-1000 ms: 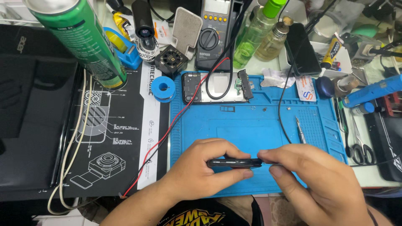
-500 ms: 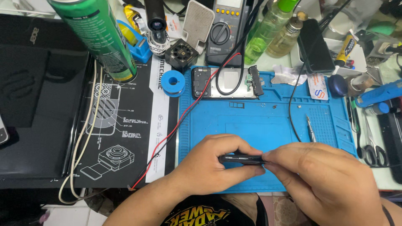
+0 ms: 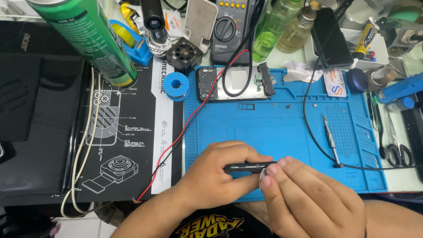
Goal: The person uses a metal prying tool to separate the back cover from a black smartphone. They work the tool along the edges to release the clips and then lift the back cover off, exposing the internal components.
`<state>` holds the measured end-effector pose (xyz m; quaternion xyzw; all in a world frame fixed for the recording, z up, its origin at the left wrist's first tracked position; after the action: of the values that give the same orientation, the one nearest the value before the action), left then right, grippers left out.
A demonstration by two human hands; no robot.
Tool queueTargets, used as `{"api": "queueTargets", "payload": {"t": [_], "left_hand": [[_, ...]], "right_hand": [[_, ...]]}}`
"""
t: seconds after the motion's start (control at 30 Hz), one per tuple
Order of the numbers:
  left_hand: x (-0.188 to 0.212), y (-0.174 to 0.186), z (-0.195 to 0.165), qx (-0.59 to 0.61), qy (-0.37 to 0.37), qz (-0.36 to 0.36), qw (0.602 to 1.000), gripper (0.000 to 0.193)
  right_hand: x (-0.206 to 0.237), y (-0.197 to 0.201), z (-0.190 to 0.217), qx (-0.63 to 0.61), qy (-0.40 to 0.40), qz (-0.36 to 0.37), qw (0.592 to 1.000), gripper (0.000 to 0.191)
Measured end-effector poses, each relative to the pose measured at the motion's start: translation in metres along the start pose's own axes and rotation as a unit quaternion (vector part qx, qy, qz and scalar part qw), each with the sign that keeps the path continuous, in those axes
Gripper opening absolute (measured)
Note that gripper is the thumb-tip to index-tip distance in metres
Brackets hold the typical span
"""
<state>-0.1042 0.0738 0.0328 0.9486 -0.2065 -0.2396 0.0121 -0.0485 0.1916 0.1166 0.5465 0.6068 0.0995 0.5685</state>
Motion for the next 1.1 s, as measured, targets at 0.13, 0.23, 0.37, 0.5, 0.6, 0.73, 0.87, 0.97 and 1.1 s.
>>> {"api": "queueTargets", "payload": {"t": [0.13, 0.23, 0.37, 0.5, 0.6, 0.73, 0.87, 0.97, 1.1], "left_hand": [[0.001, 0.000, 0.000, -0.014, 0.003, -0.006, 1.000, 0.022], [0.003, -0.001, 0.001, -0.013, 0.012, 0.003, 1.000, 0.021], [0.002, -0.003, 0.002, 0.020, 0.026, 0.000, 0.999, 0.019], [-0.002, -0.003, 0.000, 0.015, 0.016, -0.001, 1.000, 0.020], [0.000, -0.004, 0.000, 0.011, 0.022, -0.003, 1.000, 0.019], [0.001, -0.004, 0.002, -0.006, 0.023, -0.008, 1.000, 0.020], [0.001, -0.003, 0.004, 0.003, 0.018, -0.003, 1.000, 0.018], [0.000, -0.004, 0.007, 0.028, 0.031, 0.007, 0.999, 0.018], [-0.001, -0.004, 0.006, 0.009, 0.012, 0.014, 1.000, 0.020]], "right_hand": [[0.002, 0.001, 0.000, -0.005, 0.005, -0.004, 1.000, 0.010], [-0.003, 0.004, -0.009, -0.089, -0.063, 0.029, 0.994, 0.015], [-0.002, 0.000, -0.040, -0.280, -0.254, 0.093, 0.921, 0.018], [0.006, -0.010, -0.059, -0.417, -0.340, 0.130, 0.833, 0.021], [0.011, -0.012, -0.060, -0.440, -0.378, 0.147, 0.801, 0.021], [0.009, -0.013, -0.055, -0.405, -0.382, 0.151, 0.817, 0.025], [0.004, -0.010, -0.051, -0.401, -0.369, 0.118, 0.830, 0.024], [0.008, -0.014, -0.051, -0.388, -0.384, 0.139, 0.826, 0.023], [0.006, -0.011, -0.049, -0.339, -0.348, 0.115, 0.866, 0.023]]}}
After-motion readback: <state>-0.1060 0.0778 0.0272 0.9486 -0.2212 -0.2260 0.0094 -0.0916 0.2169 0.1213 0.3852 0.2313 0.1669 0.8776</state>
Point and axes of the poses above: each hand's wrist, its own x-axis away from the middle knuckle, its own y-axis out of the back of the hand, z = x × y, the point moved 7 cm from there along -x, towards the middle knuckle, and after that the axes turned 6 degrees about -y, right-handed, at the moved point
